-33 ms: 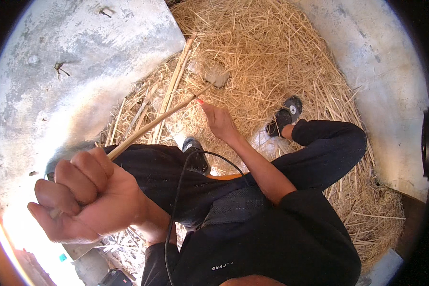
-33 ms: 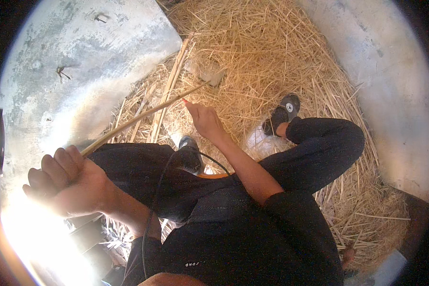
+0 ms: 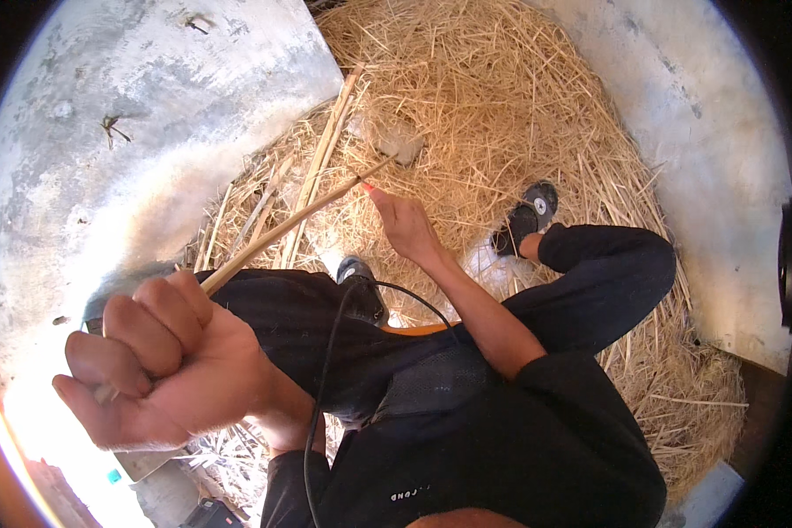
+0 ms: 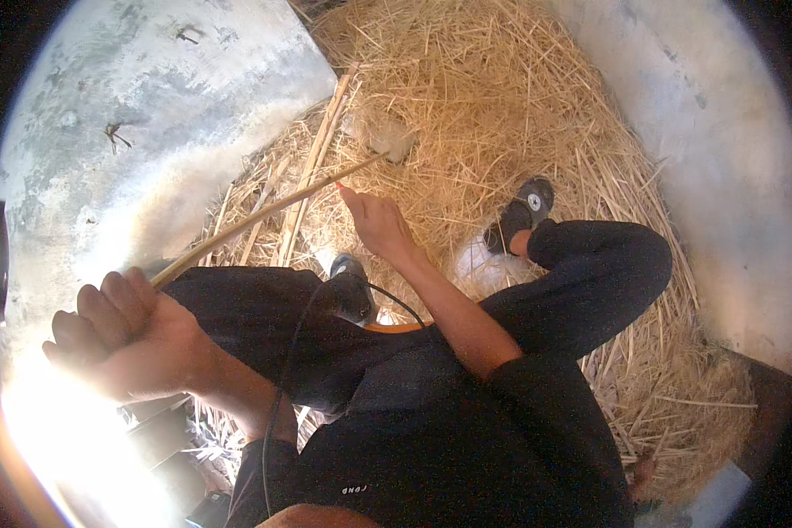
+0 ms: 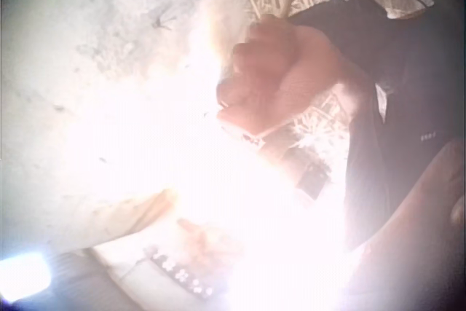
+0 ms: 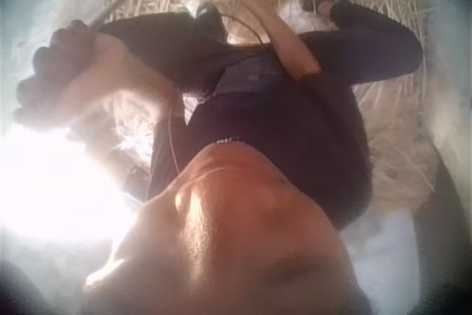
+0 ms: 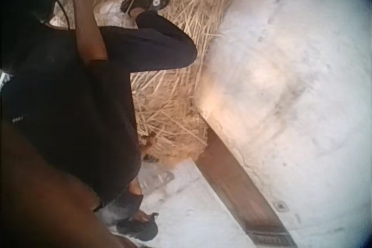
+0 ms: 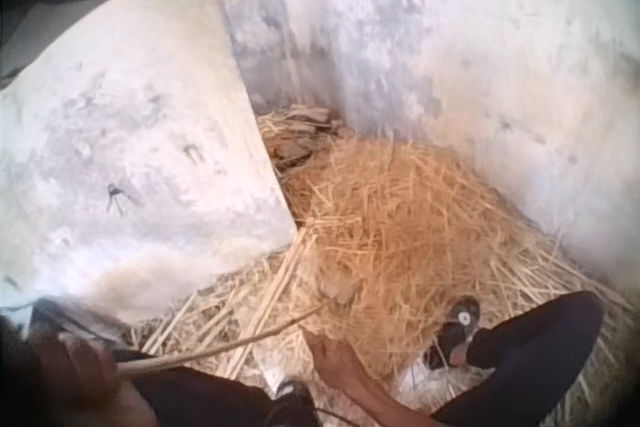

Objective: The person strips a long wood stick using a knife, removing thin outer layers to smooth the surface while sitting in a workspace covered in straw.

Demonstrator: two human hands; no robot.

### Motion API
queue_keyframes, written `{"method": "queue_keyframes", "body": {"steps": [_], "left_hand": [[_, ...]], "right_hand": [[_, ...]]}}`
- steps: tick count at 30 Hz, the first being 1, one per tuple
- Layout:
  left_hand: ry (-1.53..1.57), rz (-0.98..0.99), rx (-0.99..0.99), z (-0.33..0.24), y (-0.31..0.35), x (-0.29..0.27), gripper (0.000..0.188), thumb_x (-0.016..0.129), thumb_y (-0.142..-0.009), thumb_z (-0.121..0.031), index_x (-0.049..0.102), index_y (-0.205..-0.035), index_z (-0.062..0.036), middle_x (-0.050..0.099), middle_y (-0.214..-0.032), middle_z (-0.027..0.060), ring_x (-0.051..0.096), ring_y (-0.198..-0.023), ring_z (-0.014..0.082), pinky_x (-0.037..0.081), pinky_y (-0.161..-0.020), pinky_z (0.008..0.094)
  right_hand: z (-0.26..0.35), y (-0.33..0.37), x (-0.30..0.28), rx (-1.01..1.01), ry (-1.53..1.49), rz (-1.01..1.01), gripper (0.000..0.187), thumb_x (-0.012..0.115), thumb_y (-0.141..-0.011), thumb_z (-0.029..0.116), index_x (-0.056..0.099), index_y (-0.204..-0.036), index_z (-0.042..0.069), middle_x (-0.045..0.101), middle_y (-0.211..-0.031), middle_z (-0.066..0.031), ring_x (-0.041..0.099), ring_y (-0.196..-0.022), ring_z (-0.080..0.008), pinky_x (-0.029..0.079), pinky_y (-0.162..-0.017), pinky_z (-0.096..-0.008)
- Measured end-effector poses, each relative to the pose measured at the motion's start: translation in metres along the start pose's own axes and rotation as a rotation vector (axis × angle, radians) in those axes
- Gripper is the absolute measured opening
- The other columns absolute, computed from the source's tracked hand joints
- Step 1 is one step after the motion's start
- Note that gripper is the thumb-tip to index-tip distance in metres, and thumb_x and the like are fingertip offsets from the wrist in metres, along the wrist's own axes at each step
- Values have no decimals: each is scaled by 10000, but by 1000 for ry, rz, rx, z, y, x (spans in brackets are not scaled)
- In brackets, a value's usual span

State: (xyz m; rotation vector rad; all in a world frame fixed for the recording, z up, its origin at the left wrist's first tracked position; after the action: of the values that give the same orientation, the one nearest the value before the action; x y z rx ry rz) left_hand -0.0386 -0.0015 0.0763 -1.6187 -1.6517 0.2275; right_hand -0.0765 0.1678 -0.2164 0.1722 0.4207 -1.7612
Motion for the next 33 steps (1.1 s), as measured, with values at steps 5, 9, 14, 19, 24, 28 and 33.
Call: {"method": "queue_keyframes", "body": {"steps": [5, 9, 14, 19, 24, 28, 33], "left_hand": [[-39, -43, -19, -1, -2, -5, 405, 240, -893, -323, 228, -523, -159, 191, -401, -25, 87, -358, 72, 87, -354, 233], [-52, -30, 8, -3, 6, 5, 403, 235, -888, -321, 227, -520, -157, 181, -394, -25, 86, -363, 74, 97, -359, 234], [-60, -145, -20, -2, 4, -9, 409, 251, -890, -329, 212, -521, -157, 163, -400, -29, 71, -366, 72, 83, -373, 250], [-70, -99, 17, -8, 7, -6, 408, 263, -888, -328, 198, -520, -164, 161, -402, -35, 59, -364, 68, 68, -365, 241], [-214, -234, 78, -7, 1, -11, 408, 282, -882, -329, 194, -520, -164, 147, -405, -36, 58, -371, 64, 64, -364, 238], [-111, -170, 64, -2, 1, -3, 419, 298, -879, -331, 182, -516, -158, 139, -406, -43, 52, -385, 65, 57, -366, 237], [-10, -77, 38, 0, 0, 6, 399, 325, -857, -243, 173, -495, -175, 119, -446, -37, 66, -410, 76, 89, -378, 235]], "right_hand": [[-2, 1, -1, 90, -122, 29, 471, 383, -888, 354, 542, -732, -61, 492, -578, -245, 496, -511, -358, 375, -508, -427], [-10, 1, 10, 158, 141, 78, 478, 383, -892, 332, 521, -636, -47, 461, -512, -218, 451, -427, -308, 339, -449, -401], [-2, 7, 7, 114, 13, 18, 496, 380, -894, 340, 522, -612, -42, 441, -463, -200, 438, -402, -333, 351, -445, -412], [-2, 12, 15, 248, 101, 214, 490, 385, -904, 341, 495, -646, -60, 406, -501, -237, 405, -430, -321, 330, -463, -399], [7, 7, -1, 284, 109, 118, 508, 382, -906, 338, 492, -606, -56, 440, -498, -222, 437, -422, -318, 331, -452, -401], [39, 2, -1, -93, -200, 151, 505, 376, -907, 345, 481, -595, -39, 420, -470, -188, 440, -405, -304, 336, -432, -380], [1, 1, -5, 231, 145, 141, 411, 394, -907, 308, 544, -724, -29, 399, -446, -158, 335, -364, -236, 312, -413, -391]]}}
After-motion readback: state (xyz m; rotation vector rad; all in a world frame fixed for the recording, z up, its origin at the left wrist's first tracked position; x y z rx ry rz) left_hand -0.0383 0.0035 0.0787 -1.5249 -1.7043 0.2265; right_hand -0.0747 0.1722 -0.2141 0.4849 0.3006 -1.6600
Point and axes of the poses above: each hand's wrist, its own y-axis away from the middle knuckle, its own x-axis out of the palm, z = x × y, the point moved 9 cm from there along -y, towards the middle knuckle
